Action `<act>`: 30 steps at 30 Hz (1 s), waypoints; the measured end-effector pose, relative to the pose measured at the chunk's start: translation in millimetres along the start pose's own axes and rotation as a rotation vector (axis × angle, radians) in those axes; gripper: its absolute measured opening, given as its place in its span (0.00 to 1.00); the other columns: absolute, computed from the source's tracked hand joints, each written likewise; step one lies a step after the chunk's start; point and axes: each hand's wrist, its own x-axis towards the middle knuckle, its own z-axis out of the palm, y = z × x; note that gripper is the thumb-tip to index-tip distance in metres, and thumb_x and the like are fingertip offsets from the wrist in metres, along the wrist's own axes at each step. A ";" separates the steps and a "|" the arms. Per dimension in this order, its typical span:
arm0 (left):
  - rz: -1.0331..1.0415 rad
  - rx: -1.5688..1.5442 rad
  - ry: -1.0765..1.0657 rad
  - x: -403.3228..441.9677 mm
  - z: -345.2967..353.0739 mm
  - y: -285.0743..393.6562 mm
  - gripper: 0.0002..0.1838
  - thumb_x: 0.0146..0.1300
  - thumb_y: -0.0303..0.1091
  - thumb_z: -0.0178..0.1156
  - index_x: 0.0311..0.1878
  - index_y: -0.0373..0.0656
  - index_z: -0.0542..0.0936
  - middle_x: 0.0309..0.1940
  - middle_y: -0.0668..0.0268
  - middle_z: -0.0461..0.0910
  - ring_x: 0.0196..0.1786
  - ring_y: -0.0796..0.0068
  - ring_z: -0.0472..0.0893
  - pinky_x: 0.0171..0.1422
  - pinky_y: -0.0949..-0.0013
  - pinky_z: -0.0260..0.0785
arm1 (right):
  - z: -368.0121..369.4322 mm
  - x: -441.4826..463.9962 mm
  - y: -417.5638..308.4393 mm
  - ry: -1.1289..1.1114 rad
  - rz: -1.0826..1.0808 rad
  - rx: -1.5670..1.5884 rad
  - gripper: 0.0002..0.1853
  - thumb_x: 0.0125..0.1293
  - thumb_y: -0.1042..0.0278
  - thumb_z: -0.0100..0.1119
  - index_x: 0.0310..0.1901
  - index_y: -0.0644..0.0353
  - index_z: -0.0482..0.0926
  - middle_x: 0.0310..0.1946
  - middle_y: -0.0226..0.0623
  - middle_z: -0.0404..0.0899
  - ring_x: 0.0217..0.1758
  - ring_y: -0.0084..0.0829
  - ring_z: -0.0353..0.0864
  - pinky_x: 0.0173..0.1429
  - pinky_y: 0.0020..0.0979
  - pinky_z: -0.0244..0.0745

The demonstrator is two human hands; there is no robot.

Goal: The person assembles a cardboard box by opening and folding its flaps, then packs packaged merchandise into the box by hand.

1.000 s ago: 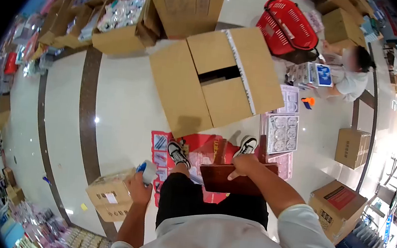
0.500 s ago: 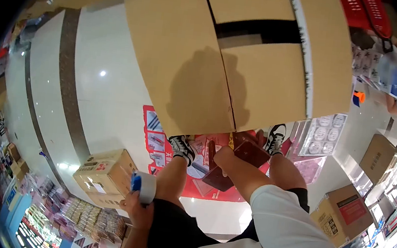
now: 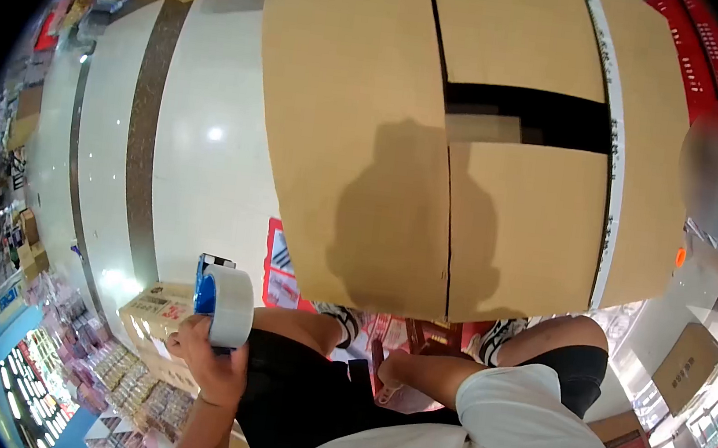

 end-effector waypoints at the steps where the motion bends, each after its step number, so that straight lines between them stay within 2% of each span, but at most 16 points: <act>1: 0.007 -0.002 0.024 4.8 5.6 -2.8 0.25 0.53 0.34 0.67 0.54 0.40 0.73 0.46 0.51 0.75 0.48 0.47 0.73 0.58 0.51 0.54 | -14.2 -10.5 3.0 -0.110 0.010 0.133 0.27 0.65 0.51 0.61 0.61 0.59 0.81 0.56 0.48 0.83 0.59 0.50 0.82 0.60 0.44 0.77; 2: -0.011 0.001 0.028 6.5 9.1 -7.1 0.26 0.50 0.32 0.68 0.54 0.39 0.74 0.47 0.51 0.75 0.49 0.48 0.73 0.61 0.52 0.55 | -9.1 -13.5 10.6 -0.100 0.024 0.119 0.27 0.65 0.51 0.61 0.61 0.59 0.81 0.56 0.48 0.83 0.59 0.50 0.82 0.60 0.44 0.77; 4: -0.034 -0.048 0.050 15.4 14.4 -11.7 0.29 0.47 0.30 0.69 0.56 0.39 0.74 0.49 0.52 0.74 0.52 0.49 0.73 0.63 0.52 0.55 | 5.6 -16.3 26.7 0.007 0.013 0.145 0.18 0.66 0.55 0.58 0.53 0.50 0.87 0.55 0.43 0.84 0.59 0.44 0.82 0.62 0.43 0.76; 8: 0.071 0.022 0.142 34.0 15.7 -11.2 0.34 0.46 0.30 0.70 0.60 0.40 0.71 0.49 0.54 0.74 0.53 0.51 0.73 0.64 0.50 0.53 | -0.3 12.0 52.2 0.071 0.099 0.080 0.17 0.66 0.57 0.57 0.53 0.51 0.86 0.53 0.42 0.84 0.58 0.44 0.82 0.61 0.43 0.76; 11: 0.155 0.075 0.290 38.2 22.9 -15.3 0.34 0.42 0.28 0.71 0.57 0.41 0.72 0.45 0.55 0.75 0.51 0.51 0.75 0.59 0.51 0.54 | -22.9 9.9 61.3 0.146 0.167 0.050 0.17 0.67 0.58 0.57 0.53 0.51 0.85 0.52 0.42 0.84 0.56 0.44 0.82 0.59 0.43 0.76; 14: 0.167 0.042 0.336 32.0 37.2 -16.1 0.35 0.40 0.27 0.71 0.58 0.41 0.73 0.46 0.56 0.75 0.52 0.53 0.75 0.59 0.51 0.54 | -37.5 -5.9 66.2 0.212 0.239 0.052 0.16 0.68 0.59 0.56 0.53 0.52 0.84 0.51 0.42 0.84 0.55 0.44 0.82 0.58 0.43 0.76; 19: 0.137 0.003 0.372 17.9 34.6 -18.2 0.35 0.41 0.27 0.71 0.58 0.41 0.73 0.46 0.58 0.76 0.52 0.55 0.75 0.59 0.53 0.54 | -53.0 -47.9 42.5 0.296 0.343 0.029 0.15 0.69 0.61 0.54 0.54 0.53 0.82 0.48 0.42 0.84 0.52 0.44 0.82 0.56 0.43 0.76; 23: 0.163 0.030 0.433 13.9 36.4 -16.7 0.35 0.42 0.27 0.71 0.59 0.41 0.73 0.47 0.58 0.77 0.52 0.56 0.76 0.58 0.55 0.55 | -66.0 -109.4 -9.4 0.452 0.311 0.085 0.15 0.70 0.63 0.53 0.54 0.54 0.81 0.47 0.41 0.84 0.50 0.44 0.82 0.54 0.42 0.76; 25: 0.181 0.019 0.464 12.0 31.7 -14.8 0.35 0.43 0.26 0.71 0.59 0.41 0.73 0.47 0.60 0.78 0.52 0.58 0.76 0.57 0.55 0.55 | -66.7 -154.3 -46.6 0.634 0.224 0.159 0.14 0.70 0.64 0.53 0.54 0.54 0.81 0.46 0.41 0.84 0.49 0.44 0.82 0.54 0.42 0.76; 27: 0.181 0.022 0.453 10.7 29.2 -17.9 0.34 0.43 0.27 0.71 0.58 0.42 0.74 0.48 0.62 0.79 0.54 0.60 0.77 0.57 0.55 0.56 | -51.7 -199.9 -82.6 0.933 0.073 0.249 0.14 0.71 0.65 0.52 0.54 0.55 0.80 0.45 0.41 0.84 0.48 0.44 0.82 0.53 0.42 0.76; 28: 0.200 0.023 0.520 12.3 36.0 -19.1 0.33 0.43 0.28 0.73 0.58 0.44 0.75 0.48 0.63 0.80 0.54 0.61 0.78 0.57 0.54 0.56 | -28.8 -213.1 -85.6 1.271 -0.165 0.161 0.15 0.71 0.69 0.48 0.56 0.56 0.80 0.48 0.42 0.83 0.53 0.47 0.81 0.57 0.42 0.75; 30: 0.213 0.009 0.525 9.4 32.5 -24.9 0.33 0.43 0.29 0.73 0.58 0.44 0.76 0.47 0.64 0.80 0.53 0.61 0.78 0.58 0.54 0.56 | -12.9 -272.5 -148.5 1.507 -0.362 0.175 0.14 0.70 0.69 0.50 0.53 0.57 0.81 0.46 0.39 0.83 0.48 0.47 0.81 0.50 0.43 0.74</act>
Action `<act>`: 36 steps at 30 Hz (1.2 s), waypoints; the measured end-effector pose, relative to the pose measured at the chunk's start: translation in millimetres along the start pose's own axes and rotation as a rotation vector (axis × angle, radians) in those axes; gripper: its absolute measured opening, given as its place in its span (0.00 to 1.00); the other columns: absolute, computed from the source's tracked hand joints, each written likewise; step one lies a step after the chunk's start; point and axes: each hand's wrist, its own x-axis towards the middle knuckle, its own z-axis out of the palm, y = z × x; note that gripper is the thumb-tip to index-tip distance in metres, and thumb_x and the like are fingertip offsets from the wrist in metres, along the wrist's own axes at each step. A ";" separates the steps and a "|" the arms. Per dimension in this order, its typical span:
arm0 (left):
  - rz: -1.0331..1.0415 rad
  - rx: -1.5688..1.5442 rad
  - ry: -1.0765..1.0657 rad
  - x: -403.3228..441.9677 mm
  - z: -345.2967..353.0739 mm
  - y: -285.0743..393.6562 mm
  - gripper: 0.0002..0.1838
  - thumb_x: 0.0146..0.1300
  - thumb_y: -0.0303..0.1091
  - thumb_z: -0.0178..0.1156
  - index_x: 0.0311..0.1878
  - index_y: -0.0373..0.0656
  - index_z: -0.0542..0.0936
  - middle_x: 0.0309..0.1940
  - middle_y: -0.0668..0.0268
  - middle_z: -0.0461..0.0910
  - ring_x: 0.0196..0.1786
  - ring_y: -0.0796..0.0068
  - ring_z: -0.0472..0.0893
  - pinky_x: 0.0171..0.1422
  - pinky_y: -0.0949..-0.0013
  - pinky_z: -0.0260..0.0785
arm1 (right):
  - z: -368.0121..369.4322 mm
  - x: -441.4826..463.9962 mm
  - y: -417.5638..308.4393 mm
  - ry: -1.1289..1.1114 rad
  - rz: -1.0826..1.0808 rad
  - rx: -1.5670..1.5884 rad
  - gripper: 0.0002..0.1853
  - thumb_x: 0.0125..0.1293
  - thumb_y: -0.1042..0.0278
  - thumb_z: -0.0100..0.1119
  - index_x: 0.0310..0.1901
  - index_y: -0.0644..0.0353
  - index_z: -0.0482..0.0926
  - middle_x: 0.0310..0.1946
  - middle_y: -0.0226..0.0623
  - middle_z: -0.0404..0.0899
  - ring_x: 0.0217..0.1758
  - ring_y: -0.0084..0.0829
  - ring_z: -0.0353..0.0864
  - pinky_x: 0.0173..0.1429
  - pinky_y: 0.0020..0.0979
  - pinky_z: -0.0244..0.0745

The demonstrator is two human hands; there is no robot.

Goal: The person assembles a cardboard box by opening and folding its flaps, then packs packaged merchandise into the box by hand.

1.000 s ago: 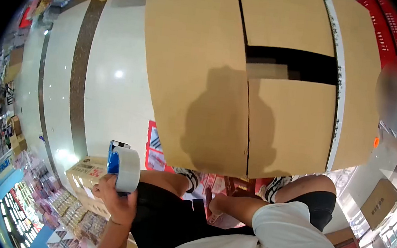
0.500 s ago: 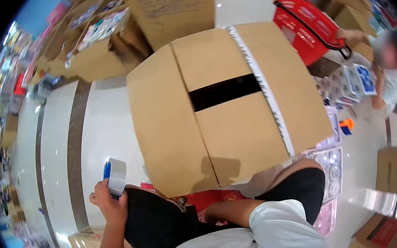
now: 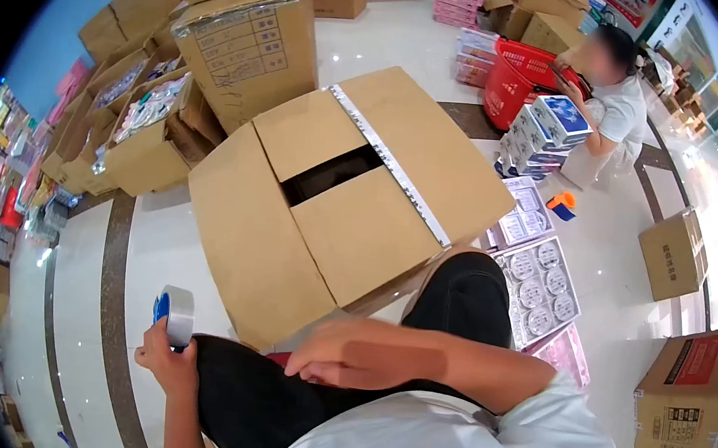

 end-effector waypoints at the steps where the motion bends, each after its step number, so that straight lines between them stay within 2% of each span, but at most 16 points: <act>1: -0.015 0.018 0.015 1.8 -2.7 -9.2 0.33 0.43 0.29 0.74 0.57 0.45 0.77 0.46 0.64 0.81 0.52 0.61 0.79 0.58 0.54 0.56 | -17.3 -2.1 -25.5 0.118 -0.147 -0.130 0.14 0.68 0.68 0.52 0.53 0.57 0.81 0.44 0.38 0.83 0.46 0.43 0.81 0.47 0.42 0.73; 3: -0.023 -0.056 0.062 3.5 -5.0 -7.7 0.34 0.39 0.32 0.77 0.56 0.46 0.79 0.45 0.63 0.82 0.51 0.60 0.79 0.58 0.52 0.56 | -38.1 -19.0 -71.7 0.289 -0.400 -0.326 0.16 0.63 0.66 0.56 0.52 0.55 0.83 0.41 0.35 0.82 0.41 0.38 0.79 0.43 0.40 0.71; 5: -0.021 0.054 0.068 3.1 -19.1 1.0 0.36 0.37 0.35 0.79 0.56 0.48 0.80 0.44 0.64 0.82 0.50 0.61 0.79 0.58 0.51 0.57 | -28.4 -32.3 -112.1 0.364 -0.570 -0.476 0.20 0.56 0.64 0.59 0.51 0.51 0.85 0.36 0.32 0.80 0.36 0.32 0.76 0.40 0.36 0.69; 7: 0.022 0.091 0.135 -2.6 -23.0 16.5 0.36 0.37 0.36 0.79 0.56 0.49 0.80 0.44 0.66 0.82 0.50 0.64 0.79 0.58 0.52 0.56 | -1.9 -47.0 -140.6 0.382 -0.694 -0.569 0.24 0.48 0.62 0.63 0.51 0.47 0.88 0.31 0.29 0.79 0.31 0.27 0.72 0.36 0.33 0.66; 9: -0.020 0.138 0.117 -7.8 -24.1 20.5 0.35 0.38 0.38 0.79 0.55 0.51 0.80 0.43 0.67 0.82 0.49 0.66 0.79 0.58 0.53 0.56 | 14.6 -53.1 -150.3 0.401 -0.753 -0.604 0.28 0.41 0.60 0.67 0.50 0.43 0.90 0.27 0.26 0.77 0.26 0.22 0.69 0.33 0.29 0.64; 10: 0.013 0.167 0.125 -7.8 -28.7 21.7 0.36 0.36 0.38 0.79 0.55 0.51 0.80 0.42 0.67 0.82 0.50 0.66 0.80 0.58 0.54 0.56 | 22.5 -50.5 -152.4 0.477 -0.801 -0.588 0.24 0.40 0.58 0.67 0.45 0.44 0.90 0.25 0.25 0.76 0.25 0.22 0.68 0.31 0.29 0.63; 15: 0.170 0.054 0.151 8.2 -60.7 32.8 0.39 0.33 0.38 0.81 0.56 0.50 0.81 0.40 0.69 0.83 0.49 0.67 0.80 0.58 0.56 0.56 | 16.5 -54.7 -164.1 0.558 -0.804 -0.606 0.21 0.41 0.58 0.70 0.42 0.44 0.91 0.28 0.24 0.78 0.24 0.22 0.67 0.31 0.29 0.62; 16: 0.162 0.121 0.148 11.4 -69.2 33.5 0.39 0.32 0.37 0.81 0.56 0.50 0.81 0.40 0.69 0.83 0.48 0.67 0.80 0.58 0.58 0.55 | 16.1 -55.7 -165.5 0.568 -0.805 -0.613 0.20 0.41 0.58 0.70 0.42 0.44 0.91 0.28 0.24 0.78 0.24 0.21 0.67 0.31 0.29 0.62; 19: 0.248 0.085 0.225 24.1 -86.2 63.2 0.35 0.36 0.31 0.78 0.55 0.46 0.81 0.44 0.67 0.84 0.46 0.66 0.79 0.57 0.59 0.56 | 9.9 -64.6 -165.5 0.579 -0.791 -0.626 0.19 0.42 0.58 0.72 0.40 0.44 0.91 0.30 0.23 0.79 0.23 0.21 0.66 0.31 0.28 0.62; 22: 0.271 -0.044 0.213 34.5 -95.1 83.7 0.37 0.32 0.30 0.77 0.55 0.45 0.82 0.40 0.67 0.82 0.45 0.65 0.79 0.55 0.58 0.56 | 6.7 -64.8 -169.9 0.578 -0.759 -0.647 0.17 0.42 0.57 0.73 0.39 0.44 0.91 0.31 0.23 0.81 0.23 0.21 0.66 0.30 0.28 0.62; 25: 0.357 -0.045 0.242 46.0 -94.4 98.2 0.39 0.27 0.31 0.78 0.54 0.47 0.82 0.33 0.69 0.79 0.41 0.67 0.79 0.53 0.58 0.55 | 4.0 -69.5 -180.7 0.569 -0.716 -0.650 0.16 0.43 0.57 0.75 0.38 0.44 0.91 0.33 0.22 0.82 0.22 0.20 0.65 0.30 0.28 0.61; 26: 0.332 -0.073 0.158 58.0 -88.8 91.5 0.41 0.27 0.31 0.79 0.55 0.47 0.81 0.41 0.65 0.81 0.47 0.63 0.79 0.57 0.56 0.57 | -0.8 -63.7 -182.8 0.559 -0.689 -0.653 0.15 0.43 0.57 0.75 0.37 0.44 0.91 0.33 0.22 0.82 0.22 0.20 0.65 0.30 0.28 0.61; 29: 0.269 -0.057 0.170 85.2 -60.8 100.5 0.38 0.32 0.35 0.80 0.56 0.51 0.81 0.41 0.67 0.82 0.48 0.65 0.79 0.58 0.54 0.56 | -10.2 -60.8 -183.1 0.541 -0.612 -0.655 0.14 0.43 0.57 0.77 0.36 0.44 0.91 0.34 0.21 0.84 0.22 0.20 0.64 0.30 0.28 0.61; 31: 0.228 0.101 0.200 103.7 -39.5 91.9 0.40 0.32 0.38 0.81 0.57 0.54 0.80 0.40 0.71 0.81 0.48 0.68 0.79 0.54 0.55 0.55 | -8.8 -49.4 -165.4 0.626 -0.695 -0.603 0.12 0.44 0.56 0.76 0.33 0.46 0.90 0.32 0.22 0.83 0.21 0.20 0.63 0.30 0.28 0.61; 32: 0.187 0.147 0.188 110.7 -17.9 85.2 0.40 0.34 0.39 0.81 0.58 0.55 0.80 0.43 0.71 0.82 0.50 0.68 0.79 0.55 0.54 0.55 | -14.6 -44.0 -154.1 0.617 -0.721 -0.591 0.11 0.46 0.57 0.75 0.33 0.46 0.90 0.31 0.23 0.83 0.21 0.20 0.64 0.29 0.28 0.60; 36: -0.001 0.171 0.075 149.2 28.9 68.0 0.36 0.39 0.41 0.78 0.58 0.56 0.80 0.42 0.70 0.83 0.49 0.68 0.79 0.56 0.51 0.57 | -48.1 -5.6 -127.8 0.578 -0.798 -0.540 0.08 0.51 0.60 0.69 0.33 0.47 0.89 0.30 0.26 0.82 0.21 0.22 0.64 0.29 0.28 0.60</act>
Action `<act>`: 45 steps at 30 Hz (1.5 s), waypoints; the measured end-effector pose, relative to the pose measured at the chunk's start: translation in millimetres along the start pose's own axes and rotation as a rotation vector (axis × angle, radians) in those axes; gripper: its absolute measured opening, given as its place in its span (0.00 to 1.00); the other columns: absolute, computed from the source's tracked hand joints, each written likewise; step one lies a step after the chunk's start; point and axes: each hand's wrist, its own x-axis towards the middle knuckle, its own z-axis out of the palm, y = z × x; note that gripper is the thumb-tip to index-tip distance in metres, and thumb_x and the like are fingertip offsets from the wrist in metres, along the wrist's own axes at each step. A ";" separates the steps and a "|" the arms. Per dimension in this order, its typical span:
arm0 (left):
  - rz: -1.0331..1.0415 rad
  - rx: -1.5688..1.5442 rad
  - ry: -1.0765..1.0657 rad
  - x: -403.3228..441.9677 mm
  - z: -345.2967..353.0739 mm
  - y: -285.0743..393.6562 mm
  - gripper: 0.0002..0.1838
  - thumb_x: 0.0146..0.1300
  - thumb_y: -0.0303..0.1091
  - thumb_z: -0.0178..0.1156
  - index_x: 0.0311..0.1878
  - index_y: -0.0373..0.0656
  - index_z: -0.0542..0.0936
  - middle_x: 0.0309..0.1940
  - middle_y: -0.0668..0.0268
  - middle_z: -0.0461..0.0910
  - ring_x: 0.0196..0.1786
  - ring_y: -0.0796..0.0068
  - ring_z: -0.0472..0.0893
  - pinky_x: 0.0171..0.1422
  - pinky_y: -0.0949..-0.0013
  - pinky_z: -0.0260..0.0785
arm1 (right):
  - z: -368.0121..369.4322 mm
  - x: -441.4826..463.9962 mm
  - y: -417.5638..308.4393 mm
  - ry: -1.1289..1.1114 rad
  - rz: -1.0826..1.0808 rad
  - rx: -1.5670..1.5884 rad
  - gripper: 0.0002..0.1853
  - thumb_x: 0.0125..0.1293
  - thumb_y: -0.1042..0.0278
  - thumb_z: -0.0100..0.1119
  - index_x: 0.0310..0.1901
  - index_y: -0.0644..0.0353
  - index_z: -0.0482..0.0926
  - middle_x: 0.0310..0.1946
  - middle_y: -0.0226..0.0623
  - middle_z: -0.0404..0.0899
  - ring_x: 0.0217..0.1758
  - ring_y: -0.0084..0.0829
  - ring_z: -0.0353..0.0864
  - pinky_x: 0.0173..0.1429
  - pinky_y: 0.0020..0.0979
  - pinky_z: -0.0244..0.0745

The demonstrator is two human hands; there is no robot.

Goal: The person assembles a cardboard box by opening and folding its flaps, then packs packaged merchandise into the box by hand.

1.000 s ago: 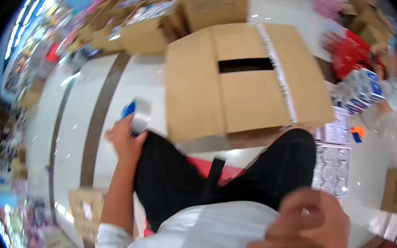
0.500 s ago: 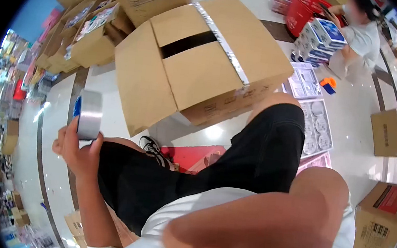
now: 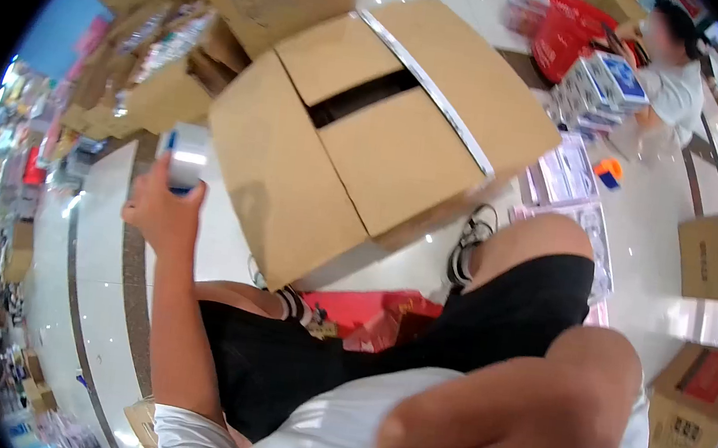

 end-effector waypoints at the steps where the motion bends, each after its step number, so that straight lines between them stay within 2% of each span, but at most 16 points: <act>1: -0.071 0.025 -0.026 11.5 3.1 -6.8 0.35 0.41 0.41 0.77 0.59 0.55 0.80 0.43 0.70 0.83 0.49 0.67 0.80 0.56 0.51 0.57 | 2.3 4.2 14.9 0.000 -0.023 0.026 0.07 0.52 0.60 0.67 0.33 0.47 0.89 0.30 0.27 0.82 0.21 0.22 0.64 0.29 0.28 0.59; 7: -0.124 -0.020 -0.140 19.8 37.4 -26.2 0.37 0.39 0.43 0.76 0.59 0.55 0.80 0.46 0.67 0.83 0.51 0.64 0.81 0.59 0.51 0.58 | 12.7 22.2 85.0 -0.036 -0.172 0.311 0.07 0.60 0.64 0.59 0.34 0.48 0.87 0.28 0.32 0.82 0.22 0.24 0.65 0.28 0.28 0.58; 10: -0.135 -0.091 -0.186 25.5 37.1 -15.2 0.33 0.41 0.39 0.75 0.57 0.55 0.81 0.42 0.67 0.83 0.49 0.68 0.80 0.59 0.54 0.56 | -5.3 11.2 97.3 -0.161 -0.063 0.420 0.11 0.60 0.61 0.62 0.44 0.44 0.87 0.38 0.38 0.85 0.26 0.26 0.68 0.29 0.30 0.61; 12: -0.182 -0.136 -0.208 28.5 34.3 -10.5 0.32 0.42 0.38 0.75 0.57 0.55 0.81 0.41 0.67 0.83 0.48 0.68 0.80 0.59 0.55 0.56 | -8.6 16.8 108.1 -0.479 0.256 -0.176 0.16 0.60 0.65 0.62 0.50 0.56 0.83 0.39 0.40 0.82 0.36 0.32 0.77 0.40 0.31 0.71; 15: -0.116 -0.190 -0.220 25.8 35.7 -9.8 0.32 0.42 0.36 0.74 0.56 0.55 0.82 0.40 0.67 0.83 0.47 0.69 0.80 0.60 0.55 0.55 | -6.7 -13.9 190.2 -0.561 0.867 -0.397 0.16 0.58 0.70 0.67 0.49 0.63 0.80 0.47 0.42 0.80 0.45 0.44 0.80 0.48 0.39 0.76; 17: -0.066 -0.218 -0.251 22.8 36.7 -5.4 0.31 0.41 0.35 0.74 0.56 0.55 0.82 0.39 0.67 0.82 0.46 0.69 0.80 0.60 0.55 0.55 | -15.7 -68.2 252.4 -0.645 0.867 -0.511 0.34 0.61 0.58 0.70 0.66 0.61 0.71 0.63 0.52 0.73 0.61 0.56 0.76 0.62 0.48 0.74; 19: -0.057 -0.215 -0.264 16.6 31.9 -4.9 0.31 0.41 0.34 0.74 0.56 0.55 0.82 0.39 0.68 0.82 0.46 0.69 0.80 0.61 0.55 0.55 | -25.1 -123.3 282.6 -0.974 1.237 -0.935 0.54 0.53 0.45 0.74 0.77 0.55 0.56 0.75 0.60 0.57 0.72 0.63 0.65 0.72 0.52 0.67; 22: -0.051 -0.209 -0.259 15.4 32.3 2.0 0.31 0.41 0.34 0.74 0.56 0.55 0.82 0.40 0.68 0.83 0.47 0.70 0.80 0.62 0.55 0.55 | -45.2 -180.7 308.0 -1.117 1.413 -0.977 0.64 0.45 0.36 0.76 0.79 0.53 0.50 0.78 0.61 0.49 0.73 0.63 0.64 0.73 0.53 0.66; 26: -0.055 -0.188 -0.257 12.7 35.7 2.8 0.32 0.41 0.33 0.75 0.56 0.54 0.82 0.41 0.69 0.83 0.48 0.70 0.80 0.63 0.54 0.55 | -50.2 -172.9 323.7 -0.921 1.581 -0.962 0.61 0.47 0.43 0.74 0.79 0.56 0.50 0.75 0.65 0.52 0.71 0.63 0.67 0.69 0.50 0.71; 29: -0.056 -0.186 -0.271 12.6 33.5 5.0 0.32 0.41 0.33 0.75 0.55 0.53 0.82 0.41 0.69 0.84 0.48 0.70 0.80 0.64 0.54 0.55 | -44.3 -158.4 322.9 -0.970 1.577 -1.002 0.57 0.50 0.48 0.71 0.78 0.58 0.51 0.72 0.62 0.61 0.68 0.60 0.71 0.68 0.47 0.72; 30: -0.056 -0.193 -0.277 11.0 33.5 5.5 0.32 0.40 0.33 0.75 0.56 0.53 0.82 0.41 0.69 0.84 0.48 0.70 0.80 0.64 0.54 0.55 | -42.7 -162.3 320.3 -0.972 1.403 -1.074 0.49 0.53 0.52 0.69 0.75 0.59 0.57 0.60 0.59 0.76 0.61 0.56 0.79 0.64 0.47 0.75; 36: -0.062 -0.203 -0.258 8.8 32.2 2.7 0.32 0.41 0.34 0.75 0.56 0.54 0.81 0.42 0.69 0.83 0.49 0.70 0.80 0.63 0.53 0.55 | -95.1 -117.4 309.6 -0.878 1.129 -0.926 0.36 0.57 0.63 0.63 0.68 0.57 0.63 0.43 0.62 0.83 0.50 0.57 0.84 0.56 0.51 0.76; 39: -0.081 -0.233 -0.218 8.1 32.8 0.8 0.32 0.41 0.34 0.74 0.56 0.52 0.81 0.42 0.68 0.83 0.48 0.68 0.80 0.63 0.54 0.55 | -150.3 -99.7 297.7 -0.578 1.027 -0.830 0.31 0.60 0.71 0.57 0.67 0.55 0.65 0.42 0.60 0.83 0.46 0.57 0.85 0.52 0.50 0.77; 41: -0.079 -0.247 -0.226 5.6 32.1 -0.9 0.32 0.42 0.34 0.74 0.56 0.53 0.81 0.42 0.68 0.82 0.48 0.68 0.80 0.64 0.54 0.55 | -191.4 -75.5 280.5 -0.423 1.206 -0.560 0.28 0.63 0.79 0.50 0.66 0.52 0.68 0.38 0.45 0.85 0.43 0.29 0.84 0.47 0.31 0.75; 43: -0.088 -0.234 -0.230 4.4 32.9 -2.7 0.32 0.43 0.34 0.74 0.57 0.53 0.81 0.41 0.67 0.82 0.48 0.67 0.80 0.64 0.54 0.56 | -254.9 -91.0 288.6 -0.320 1.258 -0.600 0.30 0.67 0.79 0.50 0.71 0.51 0.66 0.47 0.39 0.84 0.50 0.27 0.82 0.55 0.31 0.74; 45: -0.085 -0.243 -0.236 1.9 31.0 -4.4 0.32 0.43 0.34 0.74 0.57 0.53 0.81 0.41 0.67 0.82 0.48 0.67 0.80 0.63 0.55 0.56 | -324.4 -144.8 319.3 -0.453 0.826 -0.913 0.31 0.71 0.73 0.53 0.74 0.51 0.61 0.54 0.40 0.80 0.56 0.30 0.80 0.61 0.35 0.72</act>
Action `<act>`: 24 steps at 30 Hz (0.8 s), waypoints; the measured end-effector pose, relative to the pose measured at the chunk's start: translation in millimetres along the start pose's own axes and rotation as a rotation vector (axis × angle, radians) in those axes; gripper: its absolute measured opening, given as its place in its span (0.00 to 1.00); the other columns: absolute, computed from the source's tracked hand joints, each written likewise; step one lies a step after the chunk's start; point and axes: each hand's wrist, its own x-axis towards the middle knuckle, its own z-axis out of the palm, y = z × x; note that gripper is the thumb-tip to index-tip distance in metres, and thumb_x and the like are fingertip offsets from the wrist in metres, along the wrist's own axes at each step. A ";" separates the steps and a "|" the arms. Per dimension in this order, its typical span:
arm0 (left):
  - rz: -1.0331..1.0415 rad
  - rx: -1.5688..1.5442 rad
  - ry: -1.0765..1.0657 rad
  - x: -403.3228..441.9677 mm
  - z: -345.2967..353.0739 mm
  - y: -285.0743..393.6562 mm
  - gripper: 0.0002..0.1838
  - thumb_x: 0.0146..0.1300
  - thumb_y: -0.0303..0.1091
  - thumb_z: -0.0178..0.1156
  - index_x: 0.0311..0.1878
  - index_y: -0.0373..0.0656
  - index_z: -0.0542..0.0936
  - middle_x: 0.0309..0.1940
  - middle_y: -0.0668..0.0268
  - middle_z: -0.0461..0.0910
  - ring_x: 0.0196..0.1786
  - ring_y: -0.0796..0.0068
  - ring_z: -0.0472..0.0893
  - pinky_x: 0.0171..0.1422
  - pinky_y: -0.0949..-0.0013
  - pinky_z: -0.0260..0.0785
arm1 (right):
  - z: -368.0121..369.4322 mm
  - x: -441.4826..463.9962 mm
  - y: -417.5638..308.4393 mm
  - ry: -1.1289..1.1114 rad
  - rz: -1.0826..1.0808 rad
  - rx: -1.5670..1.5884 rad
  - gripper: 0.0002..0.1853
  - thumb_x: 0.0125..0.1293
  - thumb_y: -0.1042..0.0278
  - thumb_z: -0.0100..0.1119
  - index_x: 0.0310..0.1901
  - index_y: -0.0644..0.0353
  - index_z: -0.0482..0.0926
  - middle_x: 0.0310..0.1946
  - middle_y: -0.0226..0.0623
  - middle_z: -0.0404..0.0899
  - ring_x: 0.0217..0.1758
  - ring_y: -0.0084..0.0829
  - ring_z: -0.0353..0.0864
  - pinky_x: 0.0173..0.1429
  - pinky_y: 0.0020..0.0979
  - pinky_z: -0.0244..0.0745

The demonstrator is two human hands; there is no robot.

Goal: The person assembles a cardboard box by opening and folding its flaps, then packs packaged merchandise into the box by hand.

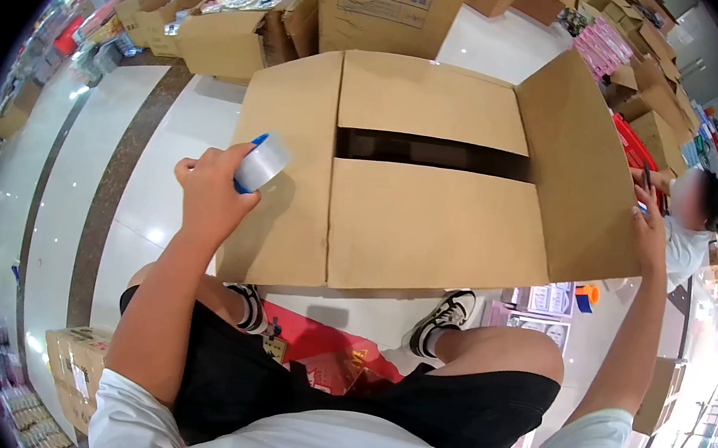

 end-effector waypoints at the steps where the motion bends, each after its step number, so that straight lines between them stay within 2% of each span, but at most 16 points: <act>1: -0.003 -0.002 0.002 -1.3 -0.8 1.2 0.32 0.43 0.35 0.74 0.57 0.53 0.80 0.41 0.67 0.82 0.48 0.67 0.80 0.63 0.55 0.56 | 8.1 -5.3 28.7 0.073 -0.103 -0.124 0.31 0.72 0.71 0.53 0.76 0.51 0.60 0.57 0.41 0.79 0.58 0.31 0.80 0.63 0.36 0.72; 2: 0.002 -0.018 0.004 -2.5 -2.3 4.0 0.32 0.43 0.35 0.74 0.57 0.53 0.80 0.41 0.67 0.82 0.48 0.67 0.80 0.63 0.55 0.56 | 12.1 -9.5 40.4 0.022 0.413 0.020 0.35 0.70 0.58 0.57 0.76 0.53 0.59 0.62 0.49 0.74 0.63 0.39 0.77 0.67 0.38 0.69; 4: -0.029 -0.014 -0.025 -3.9 -7.6 7.7 0.31 0.44 0.34 0.73 0.57 0.53 0.81 0.42 0.66 0.83 0.50 0.68 0.80 0.65 0.55 0.55 | 21.0 -21.8 15.0 -0.113 0.820 -0.226 0.45 0.67 0.40 0.60 0.77 0.56 0.56 0.70 0.58 0.67 0.71 0.50 0.71 0.72 0.43 0.66; 5: -0.043 -0.005 -0.016 -4.4 -7.3 9.7 0.31 0.43 0.34 0.73 0.57 0.53 0.81 0.42 0.65 0.83 0.49 0.67 0.80 0.64 0.55 0.55 | 34.1 -27.5 -24.1 -0.199 0.686 -0.619 0.48 0.66 0.36 0.60 0.78 0.56 0.53 0.71 0.59 0.65 0.74 0.52 0.68 0.73 0.45 0.65; 7: -0.045 -0.023 0.007 -5.3 -5.3 12.8 0.31 0.43 0.33 0.73 0.56 0.52 0.81 0.41 0.66 0.83 0.49 0.67 0.80 0.64 0.56 0.55 | 65.4 -38.3 -8.5 -0.095 0.781 -0.528 0.53 0.61 0.30 0.61 0.78 0.56 0.53 0.71 0.65 0.63 0.72 0.58 0.68 0.72 0.48 0.67; 9: -0.030 -0.037 0.024 -6.9 -5.6 13.1 0.31 0.42 0.33 0.73 0.56 0.52 0.81 0.41 0.66 0.83 0.48 0.66 0.80 0.64 0.56 0.56 | 89.8 -65.6 -4.3 -0.203 0.797 -0.175 0.53 0.63 0.30 0.59 0.78 0.59 0.52 0.69 0.64 0.67 0.71 0.57 0.70 0.71 0.47 0.68; 11: -0.019 -0.006 -0.010 -8.1 -4.2 14.5 0.32 0.42 0.33 0.73 0.57 0.52 0.80 0.44 0.66 0.83 0.49 0.65 0.80 0.63 0.55 0.57 | 175.3 -111.1 76.1 -0.285 0.682 0.244 0.54 0.64 0.30 0.58 0.77 0.65 0.52 0.68 0.64 0.68 0.73 0.56 0.68 0.75 0.44 0.63; 13: -0.010 -0.004 -0.028 -8.0 -0.9 15.5 0.32 0.42 0.33 0.73 0.57 0.51 0.80 0.44 0.65 0.83 0.49 0.65 0.80 0.62 0.55 0.57 | 210.8 -129.9 42.4 -0.506 0.714 0.295 0.58 0.64 0.26 0.54 0.77 0.71 0.48 0.74 0.66 0.58 0.79 0.53 0.57 0.79 0.38 0.55; 14: -0.016 0.001 -0.052 -6.9 1.1 14.1 0.33 0.41 0.32 0.73 0.57 0.51 0.80 0.44 0.65 0.83 0.49 0.64 0.80 0.62 0.55 0.57 | 235.4 -142.5 35.4 -0.514 0.717 0.433 0.57 0.65 0.23 0.49 0.77 0.70 0.50 0.76 0.65 0.55 0.81 0.55 0.53 0.81 0.41 0.51; 16: -0.009 0.015 -0.052 -5.3 4.4 6.8 0.33 0.40 0.32 0.73 0.57 0.51 0.80 0.44 0.65 0.83 0.49 0.64 0.80 0.63 0.55 0.57 | 242.5 -135.4 18.5 -0.817 0.692 0.110 0.53 0.68 0.25 0.46 0.77 0.68 0.53 0.76 0.60 0.57 0.82 0.55 0.49 0.82 0.48 0.48; 17: 0.007 0.032 -0.068 -4.3 4.4 6.2 0.34 0.39 0.32 0.74 0.57 0.51 0.81 0.44 0.64 0.83 0.49 0.64 0.80 0.62 0.55 0.57 | 242.4 -130.2 10.2 -0.830 0.691 0.121 0.53 0.68 0.25 0.46 0.77 0.68 0.53 0.76 0.60 0.57 0.82 0.55 0.49 0.82 0.48 0.48; 19: 0.021 0.053 -0.074 -1.5 4.3 8.8 0.34 0.39 0.32 0.74 0.57 0.51 0.81 0.43 0.64 0.83 0.49 0.63 0.80 0.61 0.55 0.57 | 225.8 -106.6 -14.3 -0.870 0.486 -0.235 0.47 0.70 0.29 0.47 0.78 0.59 0.53 0.76 0.53 0.58 0.82 0.56 0.47 0.80 0.55 0.50; 20: 0.027 0.060 -0.101 -0.6 4.5 11.8 0.33 0.39 0.31 0.75 0.56 0.52 0.81 0.43 0.64 0.83 0.48 0.63 0.80 0.60 0.55 0.57 | 188.8 -89.1 -66.5 -0.701 0.626 -0.249 0.42 0.69 0.38 0.56 0.78 0.48 0.55 0.76 0.50 0.58 0.81 0.57 0.49 0.77 0.58 0.56; 22: 0.012 0.073 -0.126 -2.4 3.5 15.4 0.33 0.39 0.31 0.75 0.55 0.52 0.81 0.42 0.64 0.83 0.48 0.63 0.80 0.59 0.55 0.58 | 181.6 -67.0 -72.9 -0.601 0.354 -0.218 0.41 0.65 0.53 0.64 0.77 0.42 0.58 0.76 0.51 0.57 0.78 0.60 0.53 0.74 0.58 0.62; 23: 0.029 0.072 -0.170 -2.5 3.7 16.9 0.33 0.39 0.31 0.76 0.56 0.53 0.81 0.42 0.64 0.83 0.49 0.64 0.80 0.60 0.55 0.58 | 184.3 -53.7 -79.9 -0.606 0.340 -0.218 0.41 0.65 0.53 0.64 0.77 0.42 0.58 0.76 0.51 0.57 0.78 0.60 0.53 0.74 0.58 0.62; 24: 0.050 0.070 -0.217 -2.0 4.4 19.2 0.33 0.40 0.32 0.76 0.56 0.54 0.81 0.42 0.65 0.83 0.50 0.65 0.79 0.60 0.56 0.58 | 189.7 -37.9 -93.3 -0.598 0.256 -0.126 0.42 0.62 0.59 0.65 0.77 0.43 0.58 0.76 0.50 0.58 0.77 0.59 0.56 0.74 0.59 0.62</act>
